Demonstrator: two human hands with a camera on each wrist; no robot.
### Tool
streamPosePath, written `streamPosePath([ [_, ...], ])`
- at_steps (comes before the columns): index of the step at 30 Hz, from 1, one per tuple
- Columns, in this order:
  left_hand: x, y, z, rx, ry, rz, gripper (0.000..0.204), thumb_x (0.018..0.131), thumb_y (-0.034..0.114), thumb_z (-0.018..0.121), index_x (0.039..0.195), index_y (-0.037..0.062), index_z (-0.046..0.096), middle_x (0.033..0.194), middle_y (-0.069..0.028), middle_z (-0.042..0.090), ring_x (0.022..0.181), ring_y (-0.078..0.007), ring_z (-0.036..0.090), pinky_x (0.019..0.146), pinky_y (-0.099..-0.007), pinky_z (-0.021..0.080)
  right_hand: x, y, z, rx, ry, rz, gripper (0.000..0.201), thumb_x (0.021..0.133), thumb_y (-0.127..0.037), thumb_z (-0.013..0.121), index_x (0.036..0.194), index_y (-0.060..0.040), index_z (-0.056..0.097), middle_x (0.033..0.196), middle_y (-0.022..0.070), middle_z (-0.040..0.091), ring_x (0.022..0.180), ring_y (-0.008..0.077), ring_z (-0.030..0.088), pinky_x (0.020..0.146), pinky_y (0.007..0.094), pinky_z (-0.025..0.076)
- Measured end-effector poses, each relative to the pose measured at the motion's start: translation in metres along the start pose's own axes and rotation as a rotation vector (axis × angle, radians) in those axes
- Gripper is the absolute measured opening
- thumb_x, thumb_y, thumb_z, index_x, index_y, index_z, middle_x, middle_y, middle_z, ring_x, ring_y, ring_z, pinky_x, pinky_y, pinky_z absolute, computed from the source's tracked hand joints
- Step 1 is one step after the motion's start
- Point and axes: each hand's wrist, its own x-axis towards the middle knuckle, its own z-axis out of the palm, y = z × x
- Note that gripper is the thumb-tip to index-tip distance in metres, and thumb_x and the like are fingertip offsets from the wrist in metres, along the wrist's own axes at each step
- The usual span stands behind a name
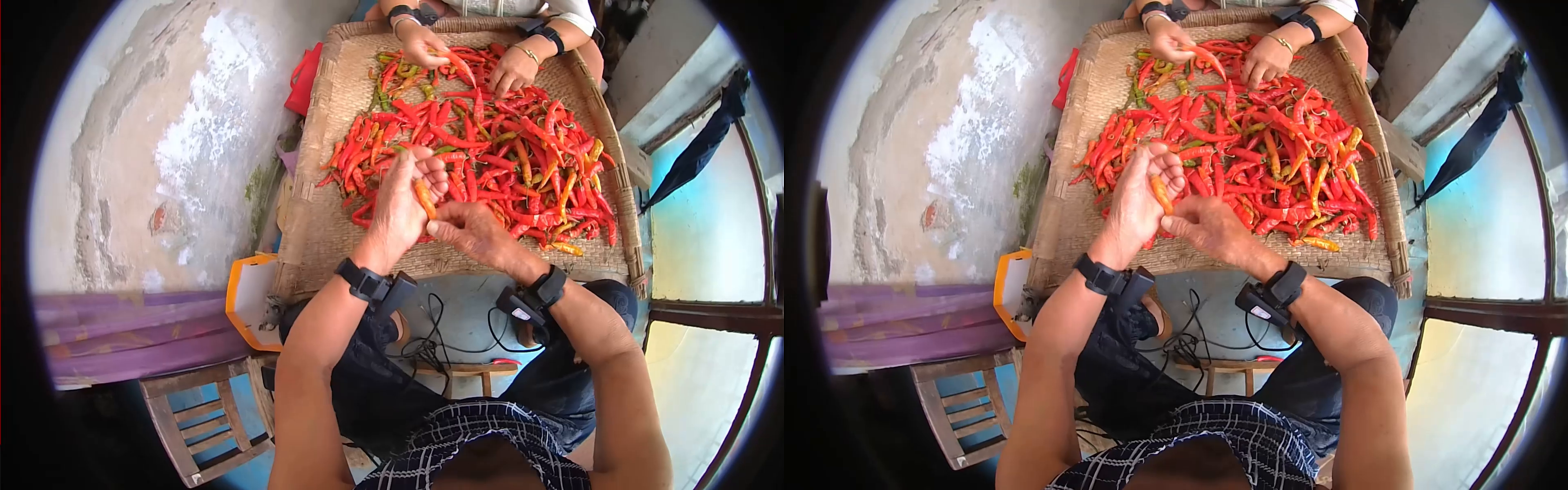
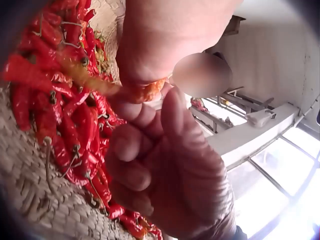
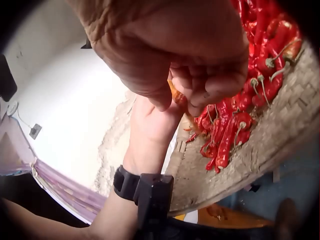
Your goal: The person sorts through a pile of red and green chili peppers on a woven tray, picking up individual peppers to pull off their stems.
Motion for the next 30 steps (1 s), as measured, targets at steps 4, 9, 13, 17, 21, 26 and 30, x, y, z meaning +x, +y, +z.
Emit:
streamPosePath([
  [4,-0.007,-0.001,0.011,0.092,-0.008,-0.015,0.037,0.095,0.04,0.046,0.111,0.0073,0.05,0.098,-0.0075,0.059,0.087,-0.0175,0.057,0.078,-0.033,0.049,-0.002,-0.004,-0.001,-0.105,-0.05,0.071,0.022,0.087,-0.022,0.064,0.081,0.0,0.061,0.064,-0.0008,0.054,0.061,0.0089,0.048,0.054,0.0301,0.041],
  [9,0.015,0.01,-0.012,0.22,0.145,0.07,0.037,0.097,0.037,0.044,0.121,0.0099,0.048,0.103,-0.0077,0.059,0.087,-0.0177,0.057,0.078,-0.0336,0.049,-0.001,-0.038,-0.04,0.078,0.206,0.075,0.018,0.087,-0.019,0.063,0.078,-0.0024,0.063,0.062,-0.0045,0.052,0.055,0.0047,0.043,0.048,0.0238,0.036],
  [13,0.022,0.006,-0.022,1.346,0.085,0.222,0.045,0.089,0.022,0.055,0.129,0.005,0.042,0.116,-0.0155,0.053,0.097,-0.0247,0.056,0.084,-0.035,0.047,0.002,-0.042,-0.089,0.666,0.543,-0.044,0.025,0.091,-0.029,0.056,0.077,-0.009,0.058,0.058,-0.003,0.048,0.047,0.0067,0.04,0.043,0.0225,0.031],
  [17,0.02,-0.017,-0.028,1.683,-0.011,0.281,0.056,0.082,0.015,0.059,0.132,0.0017,0.038,0.124,-0.0241,0.047,0.11,-0.0385,0.051,0.092,-0.0427,0.043,-0.001,-0.034,-0.096,1.061,0.554,-0.009,0.03,0.092,-0.035,0.054,0.092,-0.0053,0.058,0.06,-0.0026,0.047,0.052,0.008,0.041,0.047,0.0228,0.033],
  [21,0.012,-0.012,-0.012,1.75,-0.092,0.189,0.051,0.081,0.015,0.061,0.128,0.0049,0.044,0.118,-0.0203,0.051,0.106,-0.0382,0.053,0.088,-0.0438,0.045,-0.003,-0.036,-0.071,0.819,0.446,0.132,0.024,0.092,-0.029,0.057,0.095,-0.0047,0.059,0.063,-0.0031,0.049,0.054,0.0063,0.044,0.048,0.0216,0.036],
  [26,0.005,-0.012,-0.011,1.75,-0.172,0.221,0.033,0.079,0.011,0.062,0.11,0.0009,0.056,0.096,-0.0156,0.057,0.091,-0.0337,0.057,0.078,-0.0406,0.045,0.004,-0.028,-0.062,0.303,0.371,0.011,0.021,0.088,-0.024,0.062,0.094,-0.0036,0.061,0.066,0.0025,0.055,0.058,0.0133,0.054,0.051,0.026,0.043],
  [30,-0.003,-0.003,0.011,1.655,-0.248,0.275,0.022,0.08,0.006,0.06,0.1,-0.0012,0.059,0.094,-0.0161,0.057,0.089,-0.0334,0.057,0.075,-0.0387,0.045,-0.003,-0.016,-0.05,-0.861,0.385,-0.372,0.022,0.08,-0.013,0.063,0.099,-0.0026,0.06,0.084,0.0156,0.058,0.074,0.0349,0.061,0.066,0.0383,0.051],
])
